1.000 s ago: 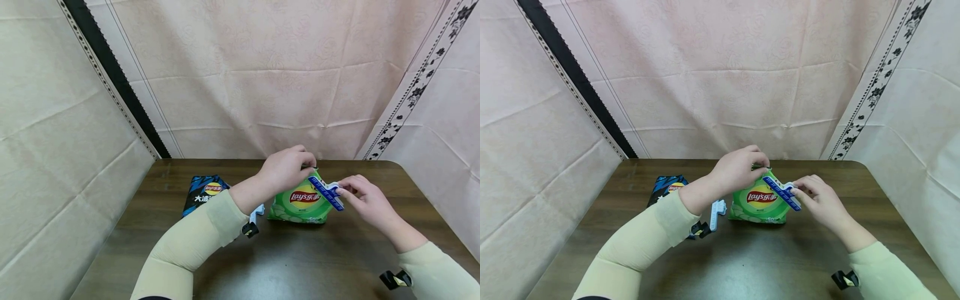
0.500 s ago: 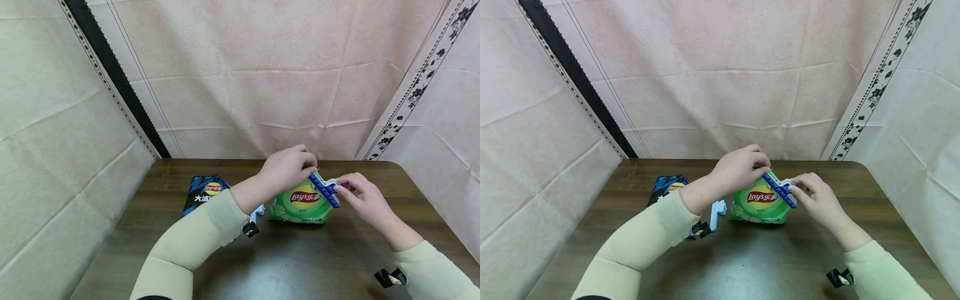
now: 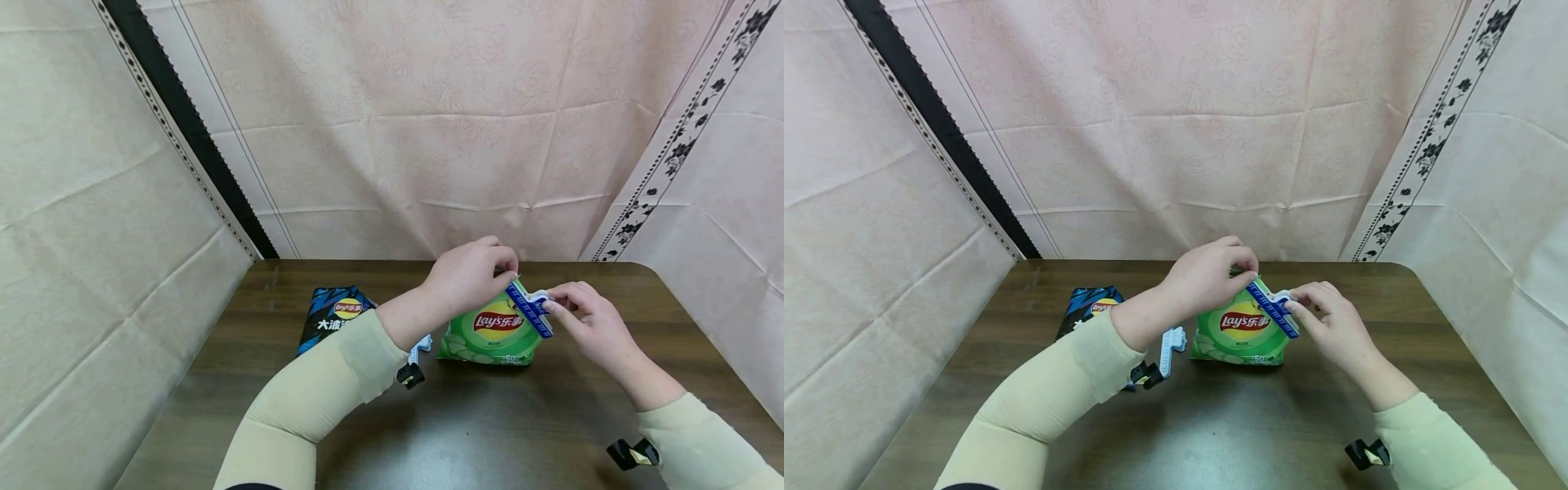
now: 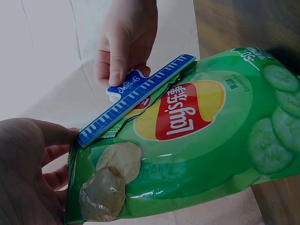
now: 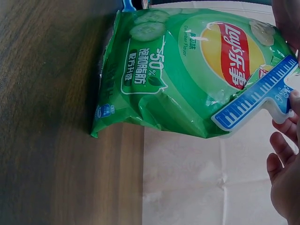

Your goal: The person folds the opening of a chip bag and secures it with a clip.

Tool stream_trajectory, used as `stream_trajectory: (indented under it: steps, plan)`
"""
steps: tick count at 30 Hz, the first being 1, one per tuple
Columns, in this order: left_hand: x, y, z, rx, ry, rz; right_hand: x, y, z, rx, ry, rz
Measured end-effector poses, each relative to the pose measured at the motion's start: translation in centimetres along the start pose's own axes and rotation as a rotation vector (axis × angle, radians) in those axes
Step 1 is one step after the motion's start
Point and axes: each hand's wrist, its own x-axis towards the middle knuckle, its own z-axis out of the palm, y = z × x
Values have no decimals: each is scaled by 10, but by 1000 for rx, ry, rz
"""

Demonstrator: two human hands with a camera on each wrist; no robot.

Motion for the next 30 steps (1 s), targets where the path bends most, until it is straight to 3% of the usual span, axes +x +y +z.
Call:
stream_trajectory:
  steps: [30]
  plan:
    - [-2,-5,-1,-20,3,28,0,2,1,-3,-10,-44]
